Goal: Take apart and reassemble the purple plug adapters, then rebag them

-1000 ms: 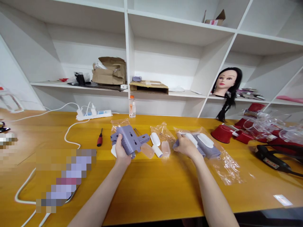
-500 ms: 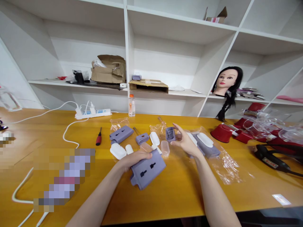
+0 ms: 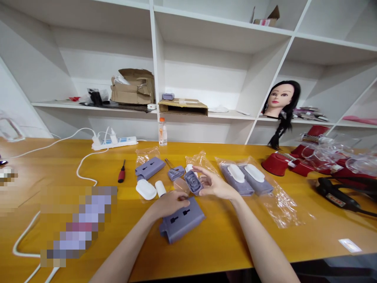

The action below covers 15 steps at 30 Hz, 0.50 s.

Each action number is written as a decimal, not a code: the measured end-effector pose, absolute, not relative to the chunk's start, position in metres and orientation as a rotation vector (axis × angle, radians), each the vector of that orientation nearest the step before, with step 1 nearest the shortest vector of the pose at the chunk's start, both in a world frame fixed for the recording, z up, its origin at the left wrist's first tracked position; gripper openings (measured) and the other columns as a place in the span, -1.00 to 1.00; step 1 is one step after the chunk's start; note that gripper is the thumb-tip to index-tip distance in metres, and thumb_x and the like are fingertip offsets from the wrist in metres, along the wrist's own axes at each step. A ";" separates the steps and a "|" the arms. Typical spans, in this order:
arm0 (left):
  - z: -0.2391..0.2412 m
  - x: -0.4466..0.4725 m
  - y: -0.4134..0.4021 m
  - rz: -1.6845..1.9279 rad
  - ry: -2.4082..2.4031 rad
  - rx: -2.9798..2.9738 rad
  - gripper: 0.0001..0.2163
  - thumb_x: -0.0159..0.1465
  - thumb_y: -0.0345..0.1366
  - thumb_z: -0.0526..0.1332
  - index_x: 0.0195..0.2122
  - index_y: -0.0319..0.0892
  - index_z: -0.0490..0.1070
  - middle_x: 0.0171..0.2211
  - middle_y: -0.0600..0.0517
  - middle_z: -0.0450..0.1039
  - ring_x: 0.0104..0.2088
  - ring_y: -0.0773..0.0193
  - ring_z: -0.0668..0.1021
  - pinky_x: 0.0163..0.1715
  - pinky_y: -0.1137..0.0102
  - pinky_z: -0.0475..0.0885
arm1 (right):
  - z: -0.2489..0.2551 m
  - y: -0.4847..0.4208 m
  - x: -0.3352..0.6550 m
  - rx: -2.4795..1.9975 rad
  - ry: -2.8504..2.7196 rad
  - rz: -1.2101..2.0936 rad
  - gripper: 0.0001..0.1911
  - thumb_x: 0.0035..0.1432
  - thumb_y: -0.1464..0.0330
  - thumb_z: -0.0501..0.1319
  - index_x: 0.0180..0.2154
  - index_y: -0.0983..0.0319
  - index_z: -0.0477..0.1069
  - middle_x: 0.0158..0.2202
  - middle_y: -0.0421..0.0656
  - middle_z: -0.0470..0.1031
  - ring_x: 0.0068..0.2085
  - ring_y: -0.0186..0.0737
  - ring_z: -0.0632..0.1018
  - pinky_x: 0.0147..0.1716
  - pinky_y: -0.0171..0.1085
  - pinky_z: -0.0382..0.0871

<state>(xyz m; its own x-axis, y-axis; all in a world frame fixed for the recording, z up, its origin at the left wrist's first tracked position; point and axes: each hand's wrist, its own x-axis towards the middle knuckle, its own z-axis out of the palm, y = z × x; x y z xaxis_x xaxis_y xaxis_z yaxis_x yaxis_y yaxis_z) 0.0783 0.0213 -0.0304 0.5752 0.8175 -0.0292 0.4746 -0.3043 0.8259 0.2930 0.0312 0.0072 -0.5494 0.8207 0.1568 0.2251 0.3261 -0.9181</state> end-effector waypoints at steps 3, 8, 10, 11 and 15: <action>-0.029 0.077 0.025 0.691 1.106 1.836 -0.76 0.10 -0.21 0.08 -0.33 -0.17 0.47 -0.29 -0.04 0.50 -0.27 0.13 0.50 -0.22 0.32 0.29 | 0.008 0.030 0.292 -0.851 -1.986 1.266 -0.20 -0.16 0.50 0.29 0.13 0.05 0.09 0.14 -0.11 0.18 -0.23 -0.31 0.42 -0.23 -0.25 0.33; -0.017 0.078 0.026 0.906 1.021 1.172 -0.60 0.14 -0.11 0.06 0.00 -0.09 0.27 -0.22 -0.04 0.48 -0.39 0.19 0.56 -0.32 0.33 0.33 | 0.007 0.029 0.289 -0.687 -2.013 1.493 -0.22 -0.11 0.46 0.27 0.16 0.09 0.04 -0.01 -0.11 0.35 -0.18 -0.26 0.45 -0.26 -0.27 0.34; -0.016 0.082 0.024 0.939 0.924 1.090 -0.59 0.11 -0.10 0.12 -0.03 -0.11 0.30 -0.30 -0.03 0.50 -0.42 0.21 0.56 -0.35 0.35 0.33 | 0.007 0.027 0.285 -0.694 -2.051 1.489 -0.26 -0.09 0.47 0.26 0.14 0.08 0.07 0.02 -0.11 0.32 -0.19 -0.28 0.44 -0.27 -0.29 0.34; -0.017 0.084 0.024 0.995 0.914 1.074 -0.60 0.07 -0.12 0.17 -0.07 -0.15 0.34 -0.33 -0.03 0.50 -0.43 0.21 0.55 -0.35 0.35 0.34 | 0.008 0.026 0.283 -0.711 -2.062 1.439 -0.29 -0.08 0.47 0.25 0.13 0.08 0.11 0.07 -0.11 0.27 -0.18 -0.29 0.44 -0.26 -0.29 0.33; -0.022 0.089 0.024 1.225 0.928 0.982 -0.61 -0.05 -0.14 0.29 -0.20 -0.22 0.43 -0.31 -0.05 0.49 -0.38 0.21 0.52 -0.33 0.34 0.37 | 0.008 0.021 0.273 -0.807 -2.010 1.219 -0.37 -0.08 0.49 0.24 0.06 0.07 0.18 0.21 -0.12 0.01 -0.11 -0.28 0.40 -0.19 -0.27 0.31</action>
